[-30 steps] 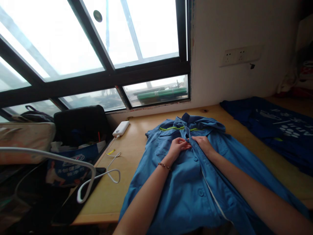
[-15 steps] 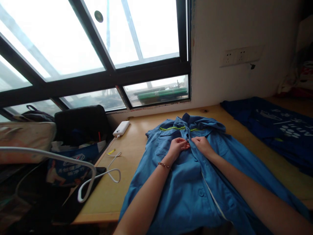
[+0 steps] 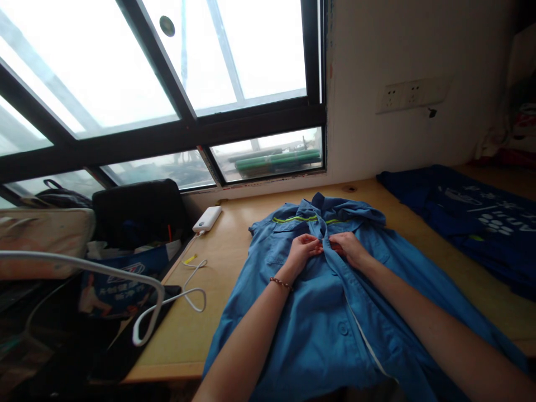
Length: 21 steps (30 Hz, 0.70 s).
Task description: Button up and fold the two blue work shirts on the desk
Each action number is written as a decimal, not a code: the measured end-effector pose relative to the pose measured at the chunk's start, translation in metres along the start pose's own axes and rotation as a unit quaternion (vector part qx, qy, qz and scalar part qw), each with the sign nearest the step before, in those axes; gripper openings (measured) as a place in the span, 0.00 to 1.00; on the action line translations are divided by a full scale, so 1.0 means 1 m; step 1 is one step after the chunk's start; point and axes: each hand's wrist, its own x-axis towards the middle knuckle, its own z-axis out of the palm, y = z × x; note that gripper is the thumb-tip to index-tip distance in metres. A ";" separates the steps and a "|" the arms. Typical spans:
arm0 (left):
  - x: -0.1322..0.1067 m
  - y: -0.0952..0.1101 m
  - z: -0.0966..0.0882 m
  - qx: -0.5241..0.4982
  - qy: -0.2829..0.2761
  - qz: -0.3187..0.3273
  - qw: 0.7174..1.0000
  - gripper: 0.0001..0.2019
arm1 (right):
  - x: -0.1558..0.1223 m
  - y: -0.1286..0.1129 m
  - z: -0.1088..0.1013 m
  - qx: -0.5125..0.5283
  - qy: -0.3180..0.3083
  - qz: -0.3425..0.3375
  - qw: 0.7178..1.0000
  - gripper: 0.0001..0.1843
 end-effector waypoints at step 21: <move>0.002 -0.008 0.004 0.051 0.018 0.027 0.998 0.16 | -0.007 0.008 0.009 -0.448 0.118 -0.249 0.850 0.03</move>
